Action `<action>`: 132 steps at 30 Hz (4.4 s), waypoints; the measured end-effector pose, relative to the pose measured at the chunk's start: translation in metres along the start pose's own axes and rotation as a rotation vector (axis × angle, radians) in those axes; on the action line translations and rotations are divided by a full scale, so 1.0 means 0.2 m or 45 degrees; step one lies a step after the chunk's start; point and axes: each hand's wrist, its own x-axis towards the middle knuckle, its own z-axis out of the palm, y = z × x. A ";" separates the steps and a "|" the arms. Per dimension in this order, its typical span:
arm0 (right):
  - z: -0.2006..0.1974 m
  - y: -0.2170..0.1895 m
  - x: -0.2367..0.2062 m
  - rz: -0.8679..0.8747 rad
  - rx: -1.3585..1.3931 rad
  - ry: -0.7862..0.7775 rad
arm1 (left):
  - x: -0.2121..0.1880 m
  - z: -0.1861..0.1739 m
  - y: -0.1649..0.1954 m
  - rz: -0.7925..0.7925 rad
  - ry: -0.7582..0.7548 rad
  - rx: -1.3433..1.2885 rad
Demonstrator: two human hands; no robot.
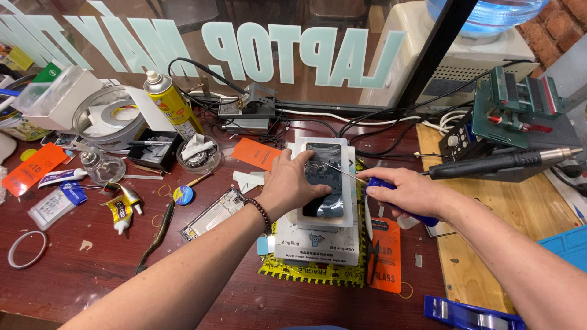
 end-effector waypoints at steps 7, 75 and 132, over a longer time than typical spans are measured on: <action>0.00 -0.02 -0.04 0.039 0.001 -0.039 | 0.00 0.00 0.00 0.003 0.010 -0.024; -0.03 -0.03 -0.04 0.141 0.030 -0.005 | 0.01 0.00 -0.01 -0.003 -0.011 -0.013; -0.02 -0.04 -0.05 0.154 0.081 -0.044 | 0.01 0.00 0.00 -0.008 -0.025 -0.006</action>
